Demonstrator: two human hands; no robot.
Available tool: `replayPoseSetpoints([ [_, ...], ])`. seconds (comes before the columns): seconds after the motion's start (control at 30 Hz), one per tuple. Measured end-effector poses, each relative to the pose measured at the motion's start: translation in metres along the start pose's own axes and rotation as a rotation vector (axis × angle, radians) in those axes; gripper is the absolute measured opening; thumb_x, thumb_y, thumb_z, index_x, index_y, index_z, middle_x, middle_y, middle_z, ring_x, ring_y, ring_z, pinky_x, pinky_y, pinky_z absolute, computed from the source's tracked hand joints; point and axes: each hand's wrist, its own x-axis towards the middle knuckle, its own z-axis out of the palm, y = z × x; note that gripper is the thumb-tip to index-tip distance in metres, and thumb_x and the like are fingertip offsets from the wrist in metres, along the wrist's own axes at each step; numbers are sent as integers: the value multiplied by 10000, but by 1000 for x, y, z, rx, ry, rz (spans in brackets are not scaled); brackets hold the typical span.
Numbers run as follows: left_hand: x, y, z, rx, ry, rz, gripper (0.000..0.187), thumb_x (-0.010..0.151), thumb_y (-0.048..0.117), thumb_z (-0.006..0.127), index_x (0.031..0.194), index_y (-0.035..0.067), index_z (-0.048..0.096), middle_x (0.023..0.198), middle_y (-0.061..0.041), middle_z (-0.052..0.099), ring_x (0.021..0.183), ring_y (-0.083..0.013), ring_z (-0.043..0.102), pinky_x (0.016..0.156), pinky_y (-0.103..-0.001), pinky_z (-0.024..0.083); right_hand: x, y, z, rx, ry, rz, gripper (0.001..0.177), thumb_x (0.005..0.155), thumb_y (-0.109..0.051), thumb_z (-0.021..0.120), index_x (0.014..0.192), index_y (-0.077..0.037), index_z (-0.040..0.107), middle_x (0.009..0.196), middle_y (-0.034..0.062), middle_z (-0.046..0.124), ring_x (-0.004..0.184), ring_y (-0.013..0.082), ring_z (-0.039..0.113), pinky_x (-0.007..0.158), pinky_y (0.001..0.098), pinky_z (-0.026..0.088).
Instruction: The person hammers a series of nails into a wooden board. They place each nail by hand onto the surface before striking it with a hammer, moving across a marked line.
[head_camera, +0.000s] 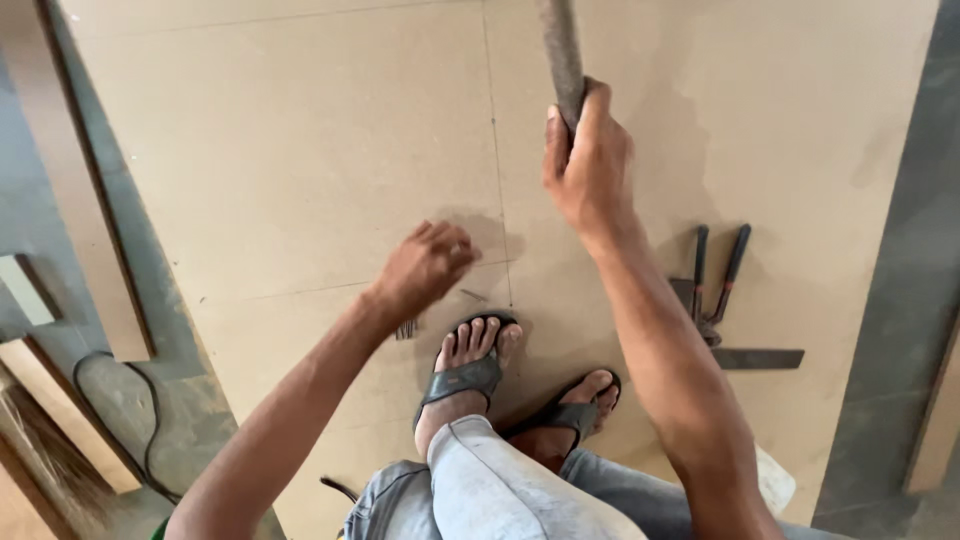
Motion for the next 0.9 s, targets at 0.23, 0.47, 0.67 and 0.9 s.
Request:
replayPoseSetpoints([
  [0.23,-18,7,14,191,-43,242,226,832,133,686,1051,78,705,1153,-104,651,1186,-278,578,1027,-441,473,20,11,11,-187,-231,7,264,1052,-155,605,1156,40,459,688,184,621,605,374,678,499,461,500],
  [0.47,-5,-5,13,176,96,239,182,927,80,704,1100,25,688,1137,-140,661,1120,-292,590,955,-434,515,4,0,23,-106,-103,51,309,1078,-126,589,1233,87,427,695,191,624,583,362,670,479,461,482],
  [0.67,66,-26,-39,-355,621,-222,152,1002,-21,661,1154,-14,660,1031,-134,702,820,-211,688,696,-316,580,13,2,16,-17,-31,39,237,1090,-136,584,1152,40,438,703,171,619,608,362,671,529,464,482],
  [0.9,105,-40,-59,-379,769,-264,145,1020,-13,654,1152,44,669,1016,-123,738,796,-196,689,667,-323,556,11,42,55,-188,-155,122,449,969,-127,635,1271,113,404,666,212,591,608,418,662,470,483,479],
])
